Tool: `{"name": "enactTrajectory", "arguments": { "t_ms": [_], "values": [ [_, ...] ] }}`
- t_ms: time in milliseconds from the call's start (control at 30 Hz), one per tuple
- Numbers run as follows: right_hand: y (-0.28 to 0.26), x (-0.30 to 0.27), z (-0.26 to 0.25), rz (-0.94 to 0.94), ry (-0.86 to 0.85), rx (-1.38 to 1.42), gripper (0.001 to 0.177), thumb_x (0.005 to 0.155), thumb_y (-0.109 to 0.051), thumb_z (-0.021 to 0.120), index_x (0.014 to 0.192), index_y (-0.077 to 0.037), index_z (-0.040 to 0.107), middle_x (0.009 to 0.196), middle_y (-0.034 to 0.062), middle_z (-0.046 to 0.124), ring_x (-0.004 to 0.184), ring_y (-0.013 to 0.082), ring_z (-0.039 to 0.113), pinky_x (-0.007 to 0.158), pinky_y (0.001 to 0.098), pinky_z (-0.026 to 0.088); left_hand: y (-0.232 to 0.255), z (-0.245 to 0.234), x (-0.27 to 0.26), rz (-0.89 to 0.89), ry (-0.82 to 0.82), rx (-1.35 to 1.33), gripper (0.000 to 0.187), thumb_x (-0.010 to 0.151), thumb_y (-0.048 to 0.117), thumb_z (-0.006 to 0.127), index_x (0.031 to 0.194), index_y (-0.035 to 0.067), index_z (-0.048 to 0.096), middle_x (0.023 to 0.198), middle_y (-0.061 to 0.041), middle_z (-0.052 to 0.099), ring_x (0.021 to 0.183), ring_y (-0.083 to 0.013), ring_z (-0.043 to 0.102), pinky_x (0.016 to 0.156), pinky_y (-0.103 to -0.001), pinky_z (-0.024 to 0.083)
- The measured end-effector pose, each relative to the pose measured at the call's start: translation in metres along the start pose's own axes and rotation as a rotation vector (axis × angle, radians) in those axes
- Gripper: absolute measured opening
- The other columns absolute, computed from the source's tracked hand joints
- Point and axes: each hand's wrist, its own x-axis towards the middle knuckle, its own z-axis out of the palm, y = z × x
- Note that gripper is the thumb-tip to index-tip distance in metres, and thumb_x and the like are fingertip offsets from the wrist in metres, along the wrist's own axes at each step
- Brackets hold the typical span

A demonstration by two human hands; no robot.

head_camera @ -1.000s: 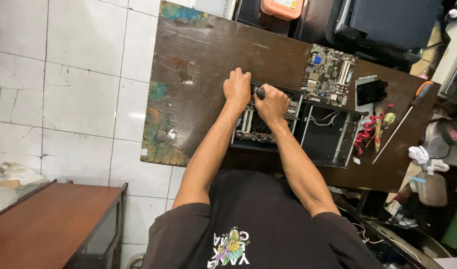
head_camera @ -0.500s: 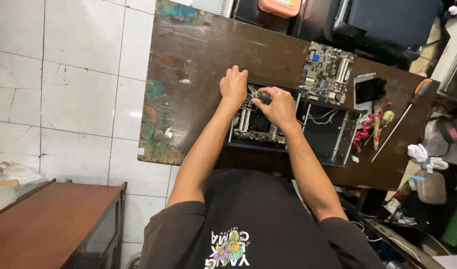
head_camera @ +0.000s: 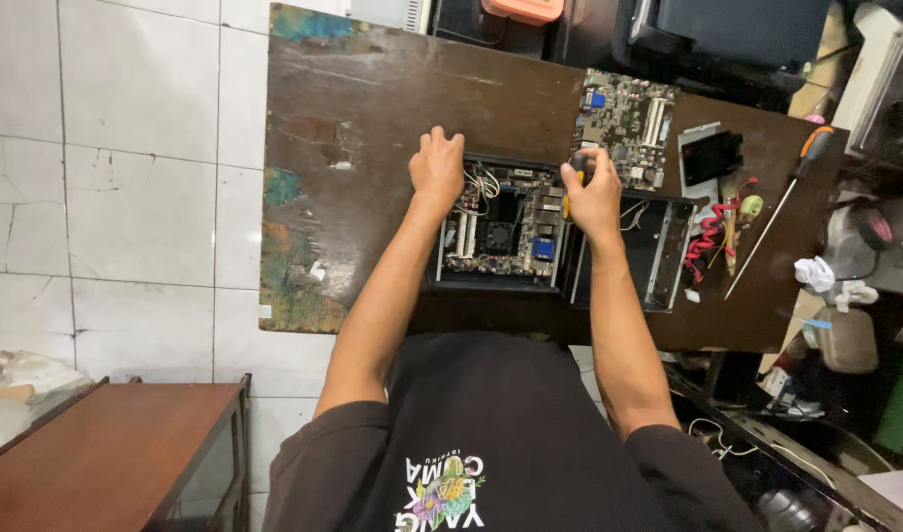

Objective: The person uses a screwdriver to remove screws from a motherboard and then places it on the table. They then use the screwdriver to remove screws from a computer case and adjust internal components.

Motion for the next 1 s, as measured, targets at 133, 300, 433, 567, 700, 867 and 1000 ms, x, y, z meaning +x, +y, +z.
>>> {"name": "enactTrajectory", "arguments": {
  "t_ms": [133,300,433,567,700,867,1000],
  "values": [
    [0.001,-0.004,-0.006,0.026,0.015,-0.12,0.035,0.084,-0.036,0.077,0.111,-0.019,0.062,0.096,0.0117,0.062,0.099,0.0369,0.063,0.088,0.0472,0.049,0.0,0.001,-0.001,0.007,0.009,0.004,0.013,0.084,0.005,0.065,0.095,0.012,0.063,0.101,-0.008,0.051,0.101,-0.0299,0.056,0.07,-0.039,0.059],
    [-0.012,-0.008,-0.01,0.023,0.099,-0.101,0.038,0.083,-0.02,0.072,0.119,-0.015,0.06,0.103,0.0116,0.054,0.102,0.0396,0.06,0.09,0.0495,0.048,-0.001,0.004,-0.001,0.007,0.019,0.007,0.014,0.083,0.007,0.068,0.094,0.013,0.062,0.1,-0.007,0.049,0.1,-0.0294,0.056,0.068,-0.038,0.059],
    [-0.016,-0.01,-0.003,0.011,0.085,-0.097,0.042,0.08,-0.023,0.075,0.119,-0.015,0.061,0.107,0.0108,0.052,0.106,0.0373,0.059,0.093,0.0477,0.047,-0.001,0.004,0.0,0.007,0.018,-0.008,0.014,0.083,0.006,0.067,0.095,0.012,0.062,0.1,-0.008,0.049,0.1,-0.0303,0.055,0.068,-0.039,0.059],
    [-0.036,-0.007,0.024,-0.265,0.122,-0.126,0.016,0.088,-0.016,0.071,0.105,-0.015,0.069,0.096,0.0074,0.058,0.096,0.0306,0.062,0.088,0.0414,0.048,-0.002,0.002,0.001,0.001,-0.004,-0.003,0.014,0.084,0.006,0.066,0.096,0.013,0.062,0.101,-0.007,0.05,0.1,-0.0301,0.056,0.069,-0.038,0.059],
    [-0.072,-0.011,0.065,-0.315,-0.192,-0.299,0.018,0.096,-0.031,0.059,0.105,-0.024,0.073,0.09,0.0036,0.072,0.087,0.0292,0.07,0.079,0.0431,0.055,-0.001,-0.005,-0.001,-0.002,-0.053,0.004,0.019,0.084,0.005,0.066,0.1,0.014,0.062,0.104,-0.007,0.05,0.103,-0.0296,0.055,0.072,-0.038,0.059],
    [-0.081,-0.007,0.083,-0.1,-0.36,-0.489,0.024,0.092,-0.042,0.055,0.104,-0.031,0.073,0.086,0.0091,0.072,0.084,0.0381,0.07,0.074,0.0497,0.057,0.0,-0.009,-0.001,-0.01,-0.065,-0.018,0.019,0.084,0.004,0.064,0.1,0.014,0.062,0.105,-0.007,0.05,0.103,-0.0303,0.055,0.072,-0.039,0.059],
    [-0.083,-0.007,0.09,-0.008,-0.341,-0.481,0.028,0.091,-0.043,0.056,0.102,-0.026,0.075,0.084,0.0143,0.072,0.082,0.0409,0.07,0.071,0.0508,0.057,0.005,-0.022,-0.004,-0.015,-0.067,-0.014,0.02,0.084,0.005,0.065,0.101,0.014,0.063,0.105,-0.008,0.05,0.103,-0.03,0.055,0.073,-0.039,0.059]
  ]
}}
